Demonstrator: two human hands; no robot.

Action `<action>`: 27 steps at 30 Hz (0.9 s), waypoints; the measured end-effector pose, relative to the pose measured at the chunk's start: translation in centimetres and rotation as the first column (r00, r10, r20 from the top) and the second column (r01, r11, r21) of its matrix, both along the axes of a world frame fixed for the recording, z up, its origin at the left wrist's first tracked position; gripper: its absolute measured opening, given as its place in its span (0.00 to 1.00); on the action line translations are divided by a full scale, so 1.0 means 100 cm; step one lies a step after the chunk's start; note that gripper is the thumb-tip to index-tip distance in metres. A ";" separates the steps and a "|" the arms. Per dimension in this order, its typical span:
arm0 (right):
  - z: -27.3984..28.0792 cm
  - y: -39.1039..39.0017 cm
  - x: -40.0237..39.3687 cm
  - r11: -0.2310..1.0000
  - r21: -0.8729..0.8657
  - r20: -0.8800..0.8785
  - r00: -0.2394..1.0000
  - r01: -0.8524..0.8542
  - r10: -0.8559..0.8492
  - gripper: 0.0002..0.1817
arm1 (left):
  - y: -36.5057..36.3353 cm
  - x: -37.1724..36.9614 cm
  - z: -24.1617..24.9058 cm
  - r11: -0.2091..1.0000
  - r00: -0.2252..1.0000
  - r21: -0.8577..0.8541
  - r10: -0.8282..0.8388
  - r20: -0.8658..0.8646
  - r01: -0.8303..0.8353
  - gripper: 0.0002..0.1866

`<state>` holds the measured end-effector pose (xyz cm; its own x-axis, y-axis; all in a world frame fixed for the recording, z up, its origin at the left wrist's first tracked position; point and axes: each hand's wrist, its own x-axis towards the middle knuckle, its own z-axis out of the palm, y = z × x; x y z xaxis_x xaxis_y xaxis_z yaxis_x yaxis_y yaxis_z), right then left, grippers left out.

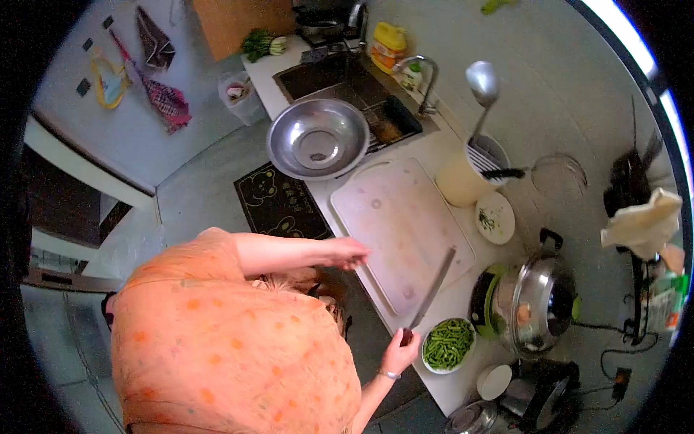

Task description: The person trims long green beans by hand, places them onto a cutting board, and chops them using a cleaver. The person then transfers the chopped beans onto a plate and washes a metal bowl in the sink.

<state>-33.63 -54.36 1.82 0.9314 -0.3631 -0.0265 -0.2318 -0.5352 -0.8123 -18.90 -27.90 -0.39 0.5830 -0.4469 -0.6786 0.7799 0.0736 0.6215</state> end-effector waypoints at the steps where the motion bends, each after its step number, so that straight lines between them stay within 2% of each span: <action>1: 0.011 0.016 0.016 0.999 -0.027 -0.009 0.999 -0.046 0.046 0.13 | 0.022 -0.004 0.003 0.997 0.998 0.032 0.065 -0.002 -0.065 0.11; 3: 0.004 0.036 0.041 0.984 -0.142 -0.004 0.994 -0.108 0.108 0.15 | 0.067 -0.011 0.003 0.990 0.991 0.051 0.127 0.030 -0.129 0.11; 4: 0.000 0.047 0.054 0.981 -0.142 0.005 0.991 -0.134 0.136 0.15 | 0.090 -0.012 0.004 0.980 0.984 0.099 0.171 0.047 -0.175 0.10; 6: -0.011 0.070 0.077 0.915 -0.383 -0.092 0.991 -0.127 0.099 0.18 | 0.138 -0.016 -0.001 0.959 0.968 0.139 0.237 0.078 -0.246 0.09; 8: -0.037 0.083 0.100 0.903 -0.411 -0.076 0.992 -0.122 0.099 0.18 | 0.193 -0.021 -0.009 0.903 0.905 0.069 0.422 0.045 -0.424 0.07; 11: -0.059 0.105 0.126 0.889 -0.456 -0.034 0.999 -0.049 0.037 0.20 | 0.297 -0.009 -0.020 0.781 0.801 0.183 0.588 0.110 -0.598 0.07; 12: -0.073 0.099 0.133 0.731 -0.672 -0.109 0.992 -0.121 0.064 0.21 | 0.337 -0.003 -0.028 0.729 0.764 0.229 0.617 0.188 -0.645 0.07; 13: -0.079 0.105 0.138 0.679 -0.728 -0.129 0.992 -0.092 -0.005 0.24 | 0.378 0.007 -0.037 0.677 0.728 0.270 0.634 0.259 -0.685 0.08; 14: -0.084 0.114 0.140 0.666 -0.746 -0.099 0.985 0.019 -0.139 0.25 | 0.420 0.018 -0.044 0.613 0.665 0.258 0.680 0.308 -0.747 0.08; 15: -0.087 0.116 0.144 0.713 -0.701 -0.145 0.973 0.029 -0.181 0.25 | 0.461 0.035 -0.048 0.546 0.596 0.240 0.718 0.359 -0.803 0.09; 17: -0.096 0.116 0.145 0.622 -0.781 -0.114 0.970 0.045 -0.213 0.25 | 0.526 0.072 -0.028 0.390 0.462 0.248 0.757 0.462 -0.887 0.10; 19: -0.078 0.139 0.146 0.543 -0.836 -0.106 0.947 0.081 -0.304 0.23 | 0.586 0.119 -0.037 0.227 0.259 0.128 0.802 0.539 -0.966 0.11; 21: -0.058 0.161 0.151 0.516 -0.847 -0.070 0.935 0.129 -0.348 0.22 | 0.639 0.157 -0.039 0.228 0.291 0.182 0.771 0.567 -0.957 0.18; 22: -0.052 0.172 0.153 0.495 -0.850 -0.034 0.920 0.179 -0.391 0.22 | 0.666 0.177 -0.043 0.237 0.299 0.182 0.772 0.562 -0.954 0.18; 24: -0.051 0.181 0.161 0.481 -0.855 0.001 0.928 0.194 -0.372 0.20 | 0.709 0.216 -0.063 0.038 0.325 0.385 0.614 0.719 -0.922 0.24; 26: -0.043 0.199 0.171 0.470 -0.855 0.050 0.936 0.221 -0.348 0.19 | 0.764 0.254 -0.103 0.040 0.324 0.387 0.626 0.709 -0.921 0.26; 27: -0.038 0.214 0.178 0.504 -0.835 0.060 0.948 0.219 -0.312 0.20 | 0.779 0.268 -0.113 0.023 0.316 0.393 0.638 0.702 -0.919 0.28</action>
<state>-15.81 -32.98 -2.02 0.7974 -0.4954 0.3446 -0.5244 -0.8514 -0.0105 7.87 50.01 -11.66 0.4358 0.8840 -0.1692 0.3250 0.0208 0.9455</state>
